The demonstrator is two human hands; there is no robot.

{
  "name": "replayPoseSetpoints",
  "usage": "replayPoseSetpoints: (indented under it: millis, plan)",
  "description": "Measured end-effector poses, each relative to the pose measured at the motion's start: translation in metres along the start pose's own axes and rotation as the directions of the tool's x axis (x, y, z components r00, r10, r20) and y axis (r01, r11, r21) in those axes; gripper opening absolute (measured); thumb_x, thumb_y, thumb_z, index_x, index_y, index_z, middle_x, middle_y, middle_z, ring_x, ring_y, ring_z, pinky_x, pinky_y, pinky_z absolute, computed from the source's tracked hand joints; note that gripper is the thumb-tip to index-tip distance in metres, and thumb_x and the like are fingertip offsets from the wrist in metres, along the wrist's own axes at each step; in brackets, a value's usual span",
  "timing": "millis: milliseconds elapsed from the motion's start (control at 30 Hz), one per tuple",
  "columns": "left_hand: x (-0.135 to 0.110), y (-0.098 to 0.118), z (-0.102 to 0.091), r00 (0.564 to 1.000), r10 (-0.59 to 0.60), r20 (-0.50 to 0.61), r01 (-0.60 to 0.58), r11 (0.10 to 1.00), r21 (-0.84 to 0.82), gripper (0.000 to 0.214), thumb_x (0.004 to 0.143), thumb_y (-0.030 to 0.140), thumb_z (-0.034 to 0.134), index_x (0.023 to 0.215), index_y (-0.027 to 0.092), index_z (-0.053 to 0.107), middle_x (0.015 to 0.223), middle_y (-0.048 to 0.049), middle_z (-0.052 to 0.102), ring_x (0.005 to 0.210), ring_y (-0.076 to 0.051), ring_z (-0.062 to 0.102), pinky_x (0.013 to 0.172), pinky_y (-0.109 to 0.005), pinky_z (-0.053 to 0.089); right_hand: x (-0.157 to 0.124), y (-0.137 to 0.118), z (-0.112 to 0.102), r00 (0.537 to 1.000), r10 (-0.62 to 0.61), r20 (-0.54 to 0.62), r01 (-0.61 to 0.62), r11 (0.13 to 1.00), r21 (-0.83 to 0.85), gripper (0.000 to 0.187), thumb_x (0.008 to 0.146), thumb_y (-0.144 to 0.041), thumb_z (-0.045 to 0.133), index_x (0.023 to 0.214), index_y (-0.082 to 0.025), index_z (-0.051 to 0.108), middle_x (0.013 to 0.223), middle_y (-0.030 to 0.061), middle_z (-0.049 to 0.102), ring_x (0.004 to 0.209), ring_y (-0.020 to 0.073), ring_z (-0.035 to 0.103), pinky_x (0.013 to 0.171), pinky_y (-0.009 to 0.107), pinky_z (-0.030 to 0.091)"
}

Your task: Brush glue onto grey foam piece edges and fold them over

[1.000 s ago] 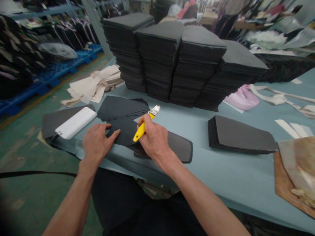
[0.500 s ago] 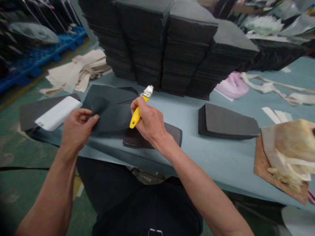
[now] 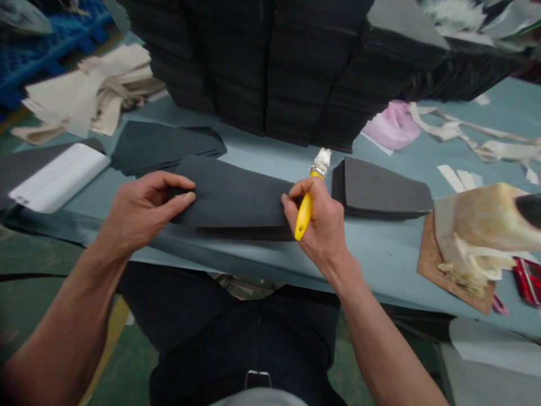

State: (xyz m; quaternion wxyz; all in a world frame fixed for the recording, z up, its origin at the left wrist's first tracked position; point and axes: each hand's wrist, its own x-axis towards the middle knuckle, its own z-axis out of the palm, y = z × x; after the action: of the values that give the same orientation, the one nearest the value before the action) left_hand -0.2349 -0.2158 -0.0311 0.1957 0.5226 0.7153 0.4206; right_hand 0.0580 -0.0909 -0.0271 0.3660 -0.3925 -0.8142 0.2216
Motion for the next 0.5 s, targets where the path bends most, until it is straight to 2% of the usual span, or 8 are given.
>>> replayPoseSetpoints:
  millis: [233,333,500]
  plan:
    - [0.003,-0.006,0.010,0.972,0.057,0.229,-0.061,0.998,0.008,0.034,0.091,0.050,0.071,0.104,0.022,0.085,0.093,-0.0032,0.078,0.078,-0.017,0.062,0.071,-0.029,0.048,-0.034,0.030,0.004,0.998,0.059,-0.027,-0.059,0.998,-0.021,0.020,0.095,-0.039,0.072,0.097,-0.029,0.055,0.073,-0.0057,0.057,0.054,0.0132,0.048,0.054,0.031,0.043]
    - [0.007,-0.009,0.012,0.963,0.072,0.259,-0.082,0.996,0.027,0.035,0.092,0.050,0.068,0.104,0.022,0.086,0.095,-0.0046,0.078,0.084,-0.019,0.066,0.078,-0.030,0.052,-0.042,0.041,0.008,0.996,0.043,-0.077,-0.047,0.998,-0.046,0.021,0.095,-0.042,0.075,0.097,-0.030,0.058,0.076,-0.0029,0.059,0.058,0.0157,0.050,0.056,0.033,0.044]
    - [0.013,-0.010,0.015,0.960,0.036,0.278,-0.040,0.999,0.010,0.035,0.091,0.048,0.072,0.104,0.019,0.086,0.095,-0.0052,0.076,0.088,-0.020,0.069,0.085,-0.031,0.057,-0.049,0.053,0.011,0.992,0.026,-0.125,-0.036,0.996,-0.084,0.024,0.096,-0.046,0.078,0.098,-0.031,0.060,0.080,0.0003,0.062,0.059,0.0179,0.051,0.057,0.036,0.046]
